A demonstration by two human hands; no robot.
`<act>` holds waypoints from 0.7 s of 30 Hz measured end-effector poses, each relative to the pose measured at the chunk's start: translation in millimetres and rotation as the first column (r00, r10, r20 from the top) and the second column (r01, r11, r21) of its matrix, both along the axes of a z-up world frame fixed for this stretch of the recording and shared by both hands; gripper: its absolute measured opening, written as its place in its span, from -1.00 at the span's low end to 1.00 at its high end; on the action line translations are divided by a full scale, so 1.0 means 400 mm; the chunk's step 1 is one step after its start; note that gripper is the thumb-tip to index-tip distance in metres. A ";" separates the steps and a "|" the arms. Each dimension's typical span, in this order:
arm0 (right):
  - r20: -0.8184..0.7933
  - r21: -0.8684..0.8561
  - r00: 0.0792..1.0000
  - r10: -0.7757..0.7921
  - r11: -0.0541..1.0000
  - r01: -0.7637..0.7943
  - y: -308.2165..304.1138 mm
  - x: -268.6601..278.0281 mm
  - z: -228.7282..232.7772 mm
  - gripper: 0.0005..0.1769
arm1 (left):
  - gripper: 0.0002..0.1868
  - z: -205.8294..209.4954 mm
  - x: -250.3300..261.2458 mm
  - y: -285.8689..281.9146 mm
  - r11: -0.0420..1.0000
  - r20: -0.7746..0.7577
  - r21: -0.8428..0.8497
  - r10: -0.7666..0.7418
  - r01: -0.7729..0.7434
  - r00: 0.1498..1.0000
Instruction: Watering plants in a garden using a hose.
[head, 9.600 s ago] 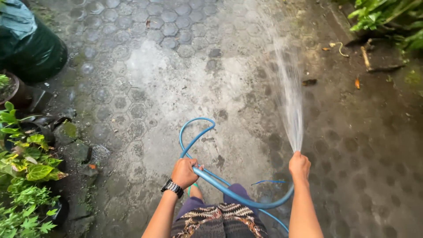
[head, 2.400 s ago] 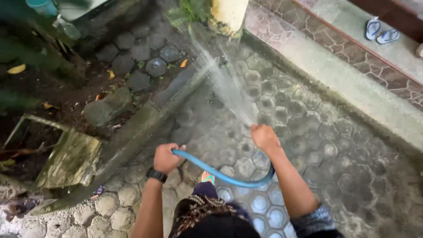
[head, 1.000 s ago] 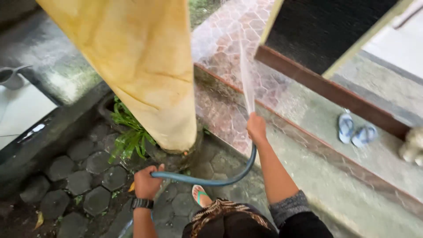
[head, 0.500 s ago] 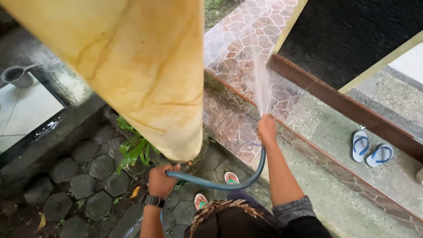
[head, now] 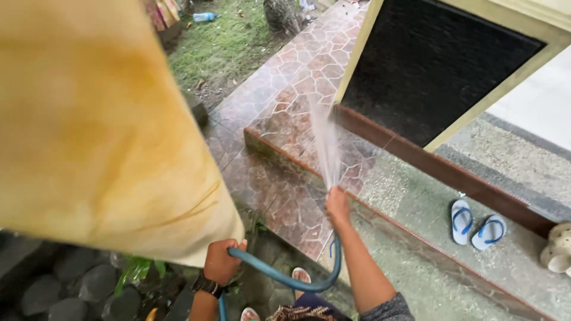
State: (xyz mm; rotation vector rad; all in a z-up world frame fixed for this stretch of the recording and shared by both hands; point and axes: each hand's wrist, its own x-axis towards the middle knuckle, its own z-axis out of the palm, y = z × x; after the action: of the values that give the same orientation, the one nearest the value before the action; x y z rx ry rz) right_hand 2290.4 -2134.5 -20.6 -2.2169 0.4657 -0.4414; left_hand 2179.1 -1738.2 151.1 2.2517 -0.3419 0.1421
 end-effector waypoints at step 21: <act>-0.173 0.934 0.976 -0.133 0.294 0.205 0.144 0.239 0.296 -0.57 | -0.43 -0.012 -0.006 0.040 0.981 -0.049 0.002 0.191 -0.192 0.980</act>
State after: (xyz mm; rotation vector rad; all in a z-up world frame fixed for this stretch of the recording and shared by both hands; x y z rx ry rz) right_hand 2386.0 -2077.0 97.7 -0.9710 0.7580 -0.1023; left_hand 2176.7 -1722.3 146.4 2.2785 -0.0980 0.1880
